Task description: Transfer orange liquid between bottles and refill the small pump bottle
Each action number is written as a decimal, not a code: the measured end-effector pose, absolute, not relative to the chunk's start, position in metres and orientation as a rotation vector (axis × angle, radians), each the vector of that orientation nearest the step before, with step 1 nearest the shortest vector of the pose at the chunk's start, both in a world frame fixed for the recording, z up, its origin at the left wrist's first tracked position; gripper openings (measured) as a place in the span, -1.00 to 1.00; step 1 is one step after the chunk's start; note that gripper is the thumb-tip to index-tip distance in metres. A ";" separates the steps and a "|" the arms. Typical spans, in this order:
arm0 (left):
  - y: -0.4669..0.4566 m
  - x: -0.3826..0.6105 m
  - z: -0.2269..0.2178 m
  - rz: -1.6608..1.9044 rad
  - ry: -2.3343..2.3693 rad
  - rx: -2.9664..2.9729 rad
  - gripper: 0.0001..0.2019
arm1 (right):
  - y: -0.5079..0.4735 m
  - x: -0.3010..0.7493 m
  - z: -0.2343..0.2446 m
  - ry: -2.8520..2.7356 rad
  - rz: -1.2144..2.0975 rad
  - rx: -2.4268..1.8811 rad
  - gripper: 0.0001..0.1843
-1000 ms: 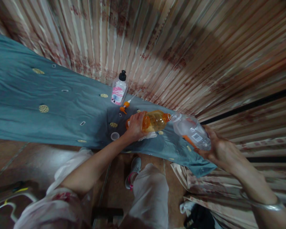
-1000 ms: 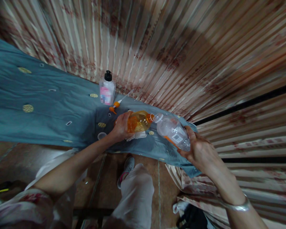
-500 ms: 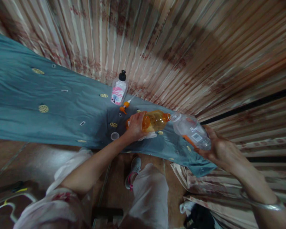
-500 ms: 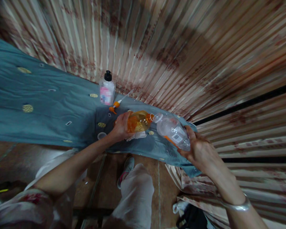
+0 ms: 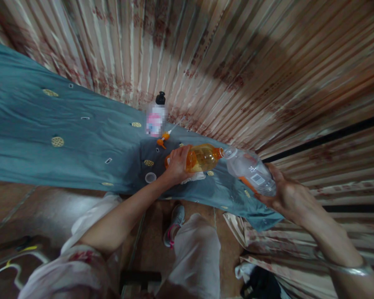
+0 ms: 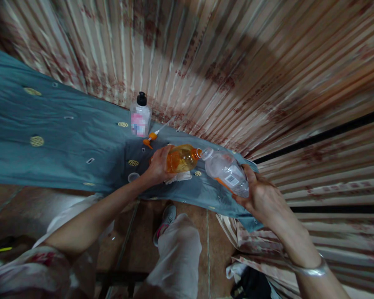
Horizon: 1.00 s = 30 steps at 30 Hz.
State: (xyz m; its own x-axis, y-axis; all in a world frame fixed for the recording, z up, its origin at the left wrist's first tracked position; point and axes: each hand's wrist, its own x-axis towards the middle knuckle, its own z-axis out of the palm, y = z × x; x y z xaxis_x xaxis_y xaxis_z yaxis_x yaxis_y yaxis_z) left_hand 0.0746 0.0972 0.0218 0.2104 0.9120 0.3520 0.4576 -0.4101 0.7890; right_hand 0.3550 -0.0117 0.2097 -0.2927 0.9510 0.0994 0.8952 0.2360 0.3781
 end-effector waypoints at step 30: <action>0.097 0.075 0.021 1.135 1.234 1.972 -0.09 | -0.013 0.360 0.209 2.355 0.564 1.751 -0.26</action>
State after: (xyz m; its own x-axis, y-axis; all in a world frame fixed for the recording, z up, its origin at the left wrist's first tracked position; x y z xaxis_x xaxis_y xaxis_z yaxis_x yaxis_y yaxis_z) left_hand 0.0746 0.0973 0.0206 0.2234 0.9028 0.3675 0.4421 -0.4299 0.7873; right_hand 0.3602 -0.0132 0.2094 -0.3056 0.9470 0.0990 0.8892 0.2466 0.3854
